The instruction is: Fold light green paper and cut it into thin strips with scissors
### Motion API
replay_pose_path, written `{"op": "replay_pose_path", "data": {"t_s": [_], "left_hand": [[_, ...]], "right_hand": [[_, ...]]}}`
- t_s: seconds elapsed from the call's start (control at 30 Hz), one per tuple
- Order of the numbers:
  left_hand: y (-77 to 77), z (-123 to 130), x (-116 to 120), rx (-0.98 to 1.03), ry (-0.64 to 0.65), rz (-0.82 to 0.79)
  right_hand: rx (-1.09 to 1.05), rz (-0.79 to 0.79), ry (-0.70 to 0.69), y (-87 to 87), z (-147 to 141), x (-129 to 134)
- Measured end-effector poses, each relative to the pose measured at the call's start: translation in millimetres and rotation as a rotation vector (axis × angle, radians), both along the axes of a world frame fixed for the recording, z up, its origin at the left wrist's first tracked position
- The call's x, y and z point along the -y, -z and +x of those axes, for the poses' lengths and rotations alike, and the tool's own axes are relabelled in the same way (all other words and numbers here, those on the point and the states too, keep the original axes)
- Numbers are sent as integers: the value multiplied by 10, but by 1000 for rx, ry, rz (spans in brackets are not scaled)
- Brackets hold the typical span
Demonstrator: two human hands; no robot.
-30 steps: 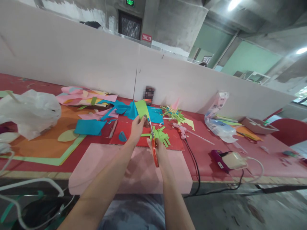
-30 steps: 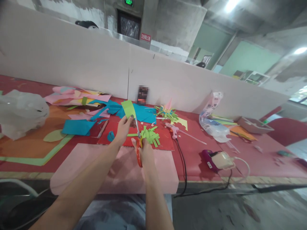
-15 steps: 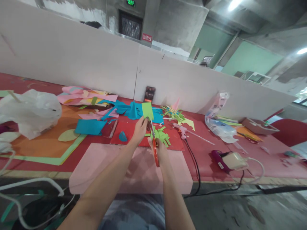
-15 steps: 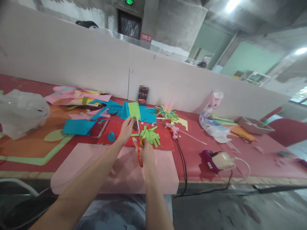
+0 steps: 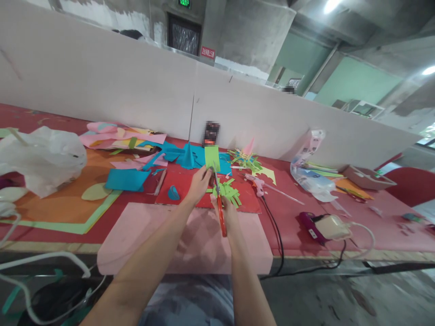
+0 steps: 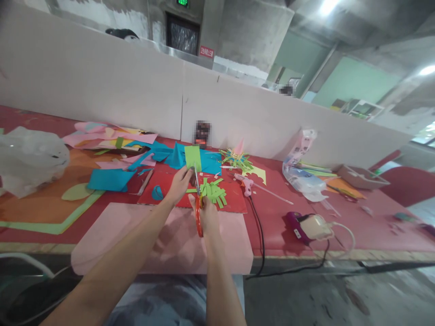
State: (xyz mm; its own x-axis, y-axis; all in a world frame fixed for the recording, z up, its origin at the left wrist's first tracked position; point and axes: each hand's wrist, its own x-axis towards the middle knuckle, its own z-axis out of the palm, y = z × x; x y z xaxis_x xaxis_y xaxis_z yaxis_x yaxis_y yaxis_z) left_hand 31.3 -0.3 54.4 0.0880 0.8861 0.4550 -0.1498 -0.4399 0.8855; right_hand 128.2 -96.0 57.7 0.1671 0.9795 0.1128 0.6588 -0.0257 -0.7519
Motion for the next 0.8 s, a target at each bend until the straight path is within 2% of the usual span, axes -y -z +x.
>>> {"op": "replay_pose_path", "data": {"t_s": [0.3,0.5,0.8], "left_hand": [[1,8,2,29,30,-15],[32,3,-24,12,-4,-22],[40,10,-34,27,-12,-44]], "right_hand": [[40,-21,30,0,2,-4],[-3,-27,-7,-30,-4,10],[21,13,15,28,7,-9]]}}
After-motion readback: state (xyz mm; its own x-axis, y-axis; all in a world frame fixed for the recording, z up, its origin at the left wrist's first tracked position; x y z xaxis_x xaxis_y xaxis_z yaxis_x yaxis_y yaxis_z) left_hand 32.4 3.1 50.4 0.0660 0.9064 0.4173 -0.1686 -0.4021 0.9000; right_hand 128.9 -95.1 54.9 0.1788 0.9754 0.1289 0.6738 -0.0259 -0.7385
